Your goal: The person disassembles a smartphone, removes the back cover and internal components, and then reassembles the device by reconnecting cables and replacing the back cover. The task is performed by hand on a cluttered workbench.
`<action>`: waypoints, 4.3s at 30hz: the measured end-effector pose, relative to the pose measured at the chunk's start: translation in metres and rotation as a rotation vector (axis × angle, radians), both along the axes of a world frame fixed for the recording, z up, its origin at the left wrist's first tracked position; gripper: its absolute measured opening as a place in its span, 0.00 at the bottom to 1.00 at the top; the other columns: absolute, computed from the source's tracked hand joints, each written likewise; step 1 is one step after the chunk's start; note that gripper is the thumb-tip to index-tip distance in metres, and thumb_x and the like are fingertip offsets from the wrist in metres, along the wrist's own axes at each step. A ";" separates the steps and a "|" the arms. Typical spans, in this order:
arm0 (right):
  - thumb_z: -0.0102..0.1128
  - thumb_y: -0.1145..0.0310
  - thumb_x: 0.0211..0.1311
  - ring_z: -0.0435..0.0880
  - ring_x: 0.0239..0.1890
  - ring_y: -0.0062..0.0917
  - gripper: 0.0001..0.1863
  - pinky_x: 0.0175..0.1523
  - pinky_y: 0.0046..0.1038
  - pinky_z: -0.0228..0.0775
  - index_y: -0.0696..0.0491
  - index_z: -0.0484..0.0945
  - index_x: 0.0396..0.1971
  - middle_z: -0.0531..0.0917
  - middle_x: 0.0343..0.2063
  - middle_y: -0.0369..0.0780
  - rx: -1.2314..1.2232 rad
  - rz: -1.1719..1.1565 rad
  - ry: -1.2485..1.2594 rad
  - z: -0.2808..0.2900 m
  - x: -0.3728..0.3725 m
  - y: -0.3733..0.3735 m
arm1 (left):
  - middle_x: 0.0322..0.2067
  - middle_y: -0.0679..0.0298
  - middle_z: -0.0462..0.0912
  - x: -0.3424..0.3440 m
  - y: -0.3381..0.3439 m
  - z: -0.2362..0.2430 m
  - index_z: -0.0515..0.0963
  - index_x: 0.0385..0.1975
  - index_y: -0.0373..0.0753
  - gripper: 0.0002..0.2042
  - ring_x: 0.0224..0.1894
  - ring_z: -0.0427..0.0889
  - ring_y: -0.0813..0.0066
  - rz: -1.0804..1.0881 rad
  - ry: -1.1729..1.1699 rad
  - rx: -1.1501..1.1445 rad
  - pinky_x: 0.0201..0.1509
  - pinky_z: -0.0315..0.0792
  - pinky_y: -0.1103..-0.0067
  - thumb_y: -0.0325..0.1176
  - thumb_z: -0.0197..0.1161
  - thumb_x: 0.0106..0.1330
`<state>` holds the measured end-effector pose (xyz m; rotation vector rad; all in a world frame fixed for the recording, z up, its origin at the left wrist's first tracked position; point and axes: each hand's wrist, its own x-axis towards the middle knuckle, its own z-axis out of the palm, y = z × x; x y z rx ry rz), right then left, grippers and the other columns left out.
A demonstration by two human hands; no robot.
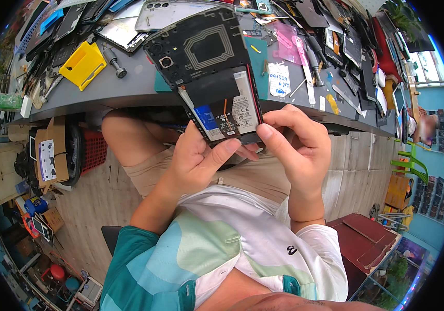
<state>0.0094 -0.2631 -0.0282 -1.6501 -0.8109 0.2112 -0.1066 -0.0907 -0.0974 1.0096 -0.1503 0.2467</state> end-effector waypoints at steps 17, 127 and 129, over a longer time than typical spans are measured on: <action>0.72 0.76 0.72 0.79 0.26 0.14 0.06 0.32 0.19 0.69 0.64 0.88 0.37 0.87 0.28 0.37 0.116 -0.155 0.126 -0.001 -0.010 0.008 | 0.44 0.55 0.90 -0.010 -0.003 0.004 0.71 0.63 0.29 0.16 0.43 0.92 0.70 -0.008 0.109 0.154 0.49 0.86 0.73 0.22 0.61 0.80; 0.69 0.80 0.74 0.90 0.40 0.24 0.12 0.44 0.28 0.88 0.63 0.77 0.52 0.90 0.45 0.46 0.354 0.049 0.525 -0.033 -0.019 0.019 | 0.53 0.53 0.89 0.010 -0.012 0.028 0.77 0.64 0.23 0.18 0.53 0.88 0.72 0.440 0.102 0.085 0.60 0.86 0.70 0.32 0.55 0.87; 0.69 0.80 0.74 0.90 0.40 0.24 0.13 0.44 0.27 0.89 0.64 0.77 0.52 0.90 0.45 0.46 0.330 0.049 0.545 -0.031 -0.019 0.019 | 0.50 0.57 0.90 0.012 -0.014 0.029 0.78 0.63 0.25 0.16 0.48 0.88 0.77 0.501 0.099 0.060 0.54 0.85 0.76 0.32 0.55 0.87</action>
